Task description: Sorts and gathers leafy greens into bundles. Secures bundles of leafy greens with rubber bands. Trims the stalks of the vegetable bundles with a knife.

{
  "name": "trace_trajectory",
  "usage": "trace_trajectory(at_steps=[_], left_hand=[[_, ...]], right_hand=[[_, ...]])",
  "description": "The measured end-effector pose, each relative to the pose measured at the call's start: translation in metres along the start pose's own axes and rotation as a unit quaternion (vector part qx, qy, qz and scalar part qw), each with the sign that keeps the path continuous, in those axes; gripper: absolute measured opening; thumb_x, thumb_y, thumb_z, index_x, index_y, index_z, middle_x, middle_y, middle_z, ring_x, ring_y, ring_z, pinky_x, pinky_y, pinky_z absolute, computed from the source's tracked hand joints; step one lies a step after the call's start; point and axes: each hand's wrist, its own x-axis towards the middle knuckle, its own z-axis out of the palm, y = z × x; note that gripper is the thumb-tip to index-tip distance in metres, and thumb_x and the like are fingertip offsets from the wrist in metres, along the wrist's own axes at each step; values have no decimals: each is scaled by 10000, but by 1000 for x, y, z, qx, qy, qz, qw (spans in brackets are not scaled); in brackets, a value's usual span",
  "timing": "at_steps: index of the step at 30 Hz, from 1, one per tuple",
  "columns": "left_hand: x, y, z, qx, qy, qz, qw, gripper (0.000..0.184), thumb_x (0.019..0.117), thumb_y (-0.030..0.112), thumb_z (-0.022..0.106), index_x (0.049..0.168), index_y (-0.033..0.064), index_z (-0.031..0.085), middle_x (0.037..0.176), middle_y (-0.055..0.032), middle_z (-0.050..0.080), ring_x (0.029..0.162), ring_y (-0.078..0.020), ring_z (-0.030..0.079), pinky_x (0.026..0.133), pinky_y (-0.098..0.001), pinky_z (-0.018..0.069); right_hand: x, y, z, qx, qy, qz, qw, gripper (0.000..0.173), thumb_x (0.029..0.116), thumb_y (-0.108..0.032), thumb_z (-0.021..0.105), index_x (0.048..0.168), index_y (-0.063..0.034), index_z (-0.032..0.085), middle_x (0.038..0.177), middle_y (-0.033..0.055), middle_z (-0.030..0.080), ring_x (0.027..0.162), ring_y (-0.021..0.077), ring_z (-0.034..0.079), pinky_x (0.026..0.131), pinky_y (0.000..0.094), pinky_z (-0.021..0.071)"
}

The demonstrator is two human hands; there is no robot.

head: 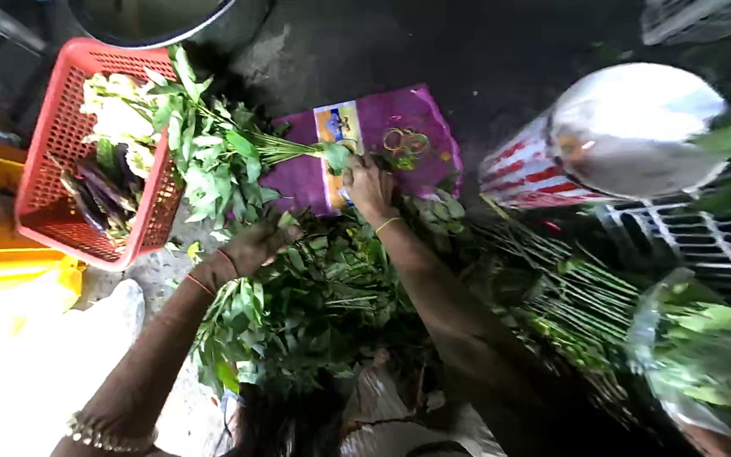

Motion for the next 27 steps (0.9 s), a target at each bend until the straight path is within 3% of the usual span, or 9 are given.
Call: trace_trajectory(at_steps=[3, 7, 8, 10, 12, 14, 17, 22, 27], left_hand=[[-1, -4, 4, 8, -18, 5, 1000, 409, 1093, 346, 459, 1295, 28, 619, 940, -86, 650, 771, -128, 590, 737, -337, 516], [9, -6, 14, 75, 1, -9, 997, 386, 1103, 307, 435, 1259, 15, 632, 971, -84, 647, 802, -132, 589, 769, -347, 506], [12, -4, 17, 107, 11, -18, 994, 403, 1109, 302, 426, 1265, -10, 627, 972, -133, 650, 822, -196, 604, 794, -399, 507], [18, 0, 22, 164, -5, -46, 985, 477, 1118, 319, 406, 1350, -68, 562, 1081, -276, 668, 995, -389, 663, 938, -555, 494], [24, 5, 31, 204, -49, -79, 974, 538, 1126, 341, 376, 1436, -86, 477, 1165, -322, 652, 1104, -458, 649, 1013, -602, 458], [29, 14, 42, 255, -91, -94, 958, 563, 1128, 369, 359, 1475, -67, 440, 1200, -313, 654, 1133, -469, 645, 1018, -618, 458], [23, 32, 58, 349, -118, -65, 928, 576, 1121, 415, 353, 1469, -30, 464, 1246, -342, 628, 1162, -532, 619, 970, -673, 468], [-3, 56, 62, 351, -136, -63, 924, 541, 1114, 414, 388, 1485, 31, 483, 1176, -305, 673, 1114, -509, 650, 952, -650, 490], [-37, 59, 56, 337, -86, -50, 936, 506, 1102, 367, 446, 1415, -19, 540, 1058, -324, 689, 1006, -531, 679, 877, -656, 522]], right_hand=[[12, -1, 26, -29, -14, 9, 999, 387, 998, -76, 554, 1368, 35, 578, 1377, 312, 546, 1254, 505, 556, 912, 646, 517], [-41, 11, 3, 8, 19, -91, 996, 345, 917, -39, 703, 1255, 8, 654, 1247, 278, 619, 1071, 484, 647, 793, 631, 565], [-57, 17, -12, 14, -17, -121, 992, 300, 908, -64, 717, 1200, -2, 687, 1174, 260, 648, 1016, 464, 667, 769, 625, 569], [-78, 35, -51, 37, -172, -144, 974, 224, 969, -219, 686, 1092, -45, 756, 1111, 190, 702, 1083, 383, 662, 915, 591, 532], [-87, 61, -82, 65, -183, -113, 974, 247, 1012, -232, 633, 1060, -36, 776, 1106, 177, 717, 1067, 351, 680, 952, 574, 522], [-77, 92, -91, 44, -26, -45, 998, 214, 1015, -140, 612, 1037, 35, 732, 1048, 240, 702, 957, 422, 696, 844, 620, 554], [-18, 125, -83, 21, 80, 123, 989, 280, 1039, -112, 511, 1161, 73, 681, 1169, 306, 666, 1099, 487, 650, 941, 647, 499], [43, 141, -60, -2, 61, 165, 984, 381, 1028, -83, 519, 1396, -77, 619, 1409, 281, 552, 1109, 500, 644, 892, 661, 520], [35, 129, -67, -46, 22, 179, 983, 337, 975, -99, 596, 1280, 36, 640, 1406, 278, 539, 1150, 497, 620, 861, 659, 524]])
